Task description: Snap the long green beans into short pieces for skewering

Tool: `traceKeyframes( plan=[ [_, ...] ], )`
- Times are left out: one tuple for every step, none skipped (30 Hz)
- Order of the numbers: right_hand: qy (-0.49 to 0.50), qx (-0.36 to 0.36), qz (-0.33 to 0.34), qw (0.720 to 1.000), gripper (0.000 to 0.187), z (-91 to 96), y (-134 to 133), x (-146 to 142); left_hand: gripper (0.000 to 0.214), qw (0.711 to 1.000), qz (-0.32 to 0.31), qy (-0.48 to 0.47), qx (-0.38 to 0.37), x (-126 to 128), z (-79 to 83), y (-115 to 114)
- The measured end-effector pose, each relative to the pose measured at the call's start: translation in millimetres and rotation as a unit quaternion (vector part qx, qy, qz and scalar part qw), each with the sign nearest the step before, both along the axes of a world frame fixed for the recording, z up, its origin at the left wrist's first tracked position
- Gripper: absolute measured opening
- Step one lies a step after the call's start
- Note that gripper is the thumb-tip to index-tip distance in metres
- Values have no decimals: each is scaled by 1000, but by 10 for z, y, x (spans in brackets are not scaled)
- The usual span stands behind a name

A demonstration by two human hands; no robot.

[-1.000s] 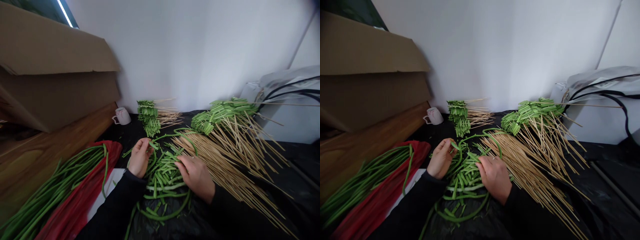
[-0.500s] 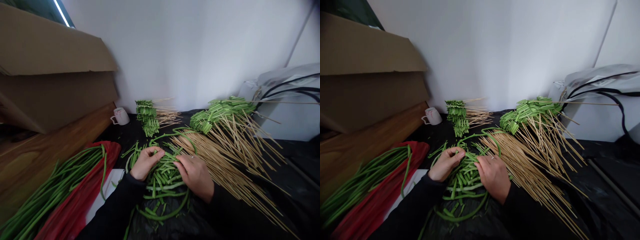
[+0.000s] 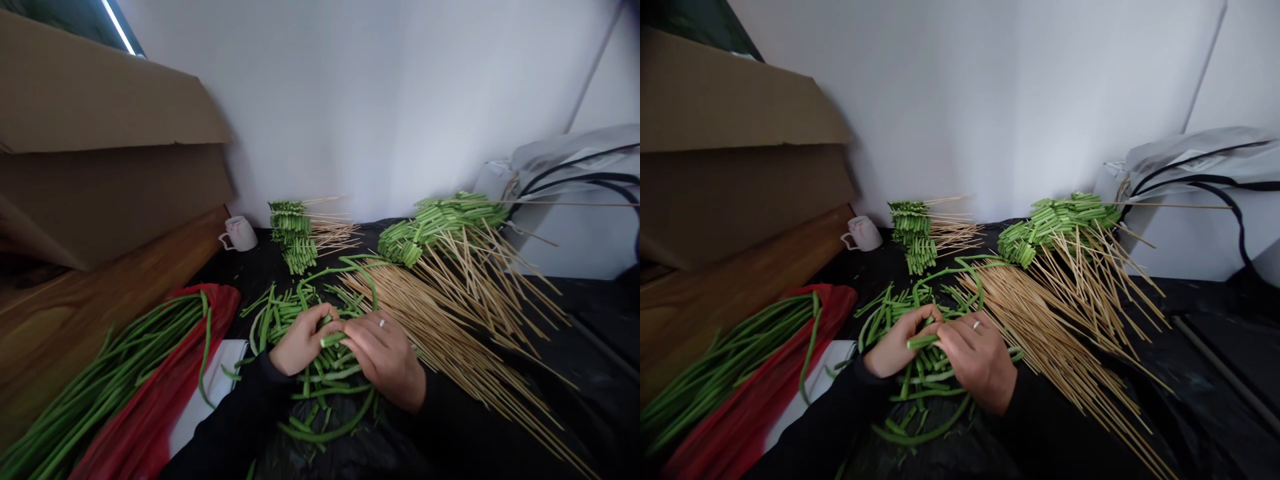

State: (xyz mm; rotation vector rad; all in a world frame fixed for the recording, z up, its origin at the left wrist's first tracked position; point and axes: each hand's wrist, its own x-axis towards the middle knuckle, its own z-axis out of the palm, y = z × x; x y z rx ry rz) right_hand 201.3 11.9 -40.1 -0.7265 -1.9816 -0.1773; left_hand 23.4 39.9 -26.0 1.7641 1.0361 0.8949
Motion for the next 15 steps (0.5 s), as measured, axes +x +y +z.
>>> traceKeyframes(
  plan=[
    [-6, 11, 3, 1000, 14, 5, -6, -2, 29, 998, 36, 20, 41, 0, -12, 21],
    [-15, 17, 1, 1000, 14, 2, -7, 0, 26, 995, 69, 18, 63, -8, -20, 43],
    [-27, 18, -7, 999, 14, -8, -2, 6, 25, 994, 95, -2, 61, -22, -25, 65],
    [-40, 15, -21, 999, 16, -24, 9, 15, 27, 992, 113, -31, 38, -41, -24, 83],
    [-55, 10, -36, 998, 16, -46, 24, 26, 30, 991, 119, -62, 3, -63, -18, 97],
    [-72, 5, -50, 996, 17, -70, 40, 38, 34, 989, 120, -84, -31, -84, -8, 105],
    [-90, 3, -61, 994, 17, -95, 56, 49, 38, 988, 113, -92, -55, -101, 4, 109],
    [-107, 3, -69, 992, 18, -116, 70, 57, 42, 989, 100, -84, -66, -112, 17, 108],
    [-121, 4, -74, 990, 18, -132, 79, 61, 43, 992, 82, -68, -64, -117, 29, 103],
    [-131, 7, -77, 988, 17, -140, 84, 62, 41, 996, 61, -46, -55, -115, 40, 96],
    [-139, 10, -80, 987, 17, -140, 85, 61, 39, 998, 40, -23, -45, -108, 48, 88],
    [-144, 13, -82, 986, 17, -133, 84, 59, 36, 999, 21, -4, -40, -100, 53, 81],
    [-149, 17, -84, 985, 17, -119, 84, 59, 34, 999, 4, 12, -40, -93, 57, 75],
    [-154, 19, -85, 984, 17, -103, 87, 64, 33, 999, -9, 22, -43, -88, 60, 73],
    [-162, 19, -87, 983, 17, -85, 96, 75, 32, 998, -18, 28, -46, -87, 62, 73]
  ],
)
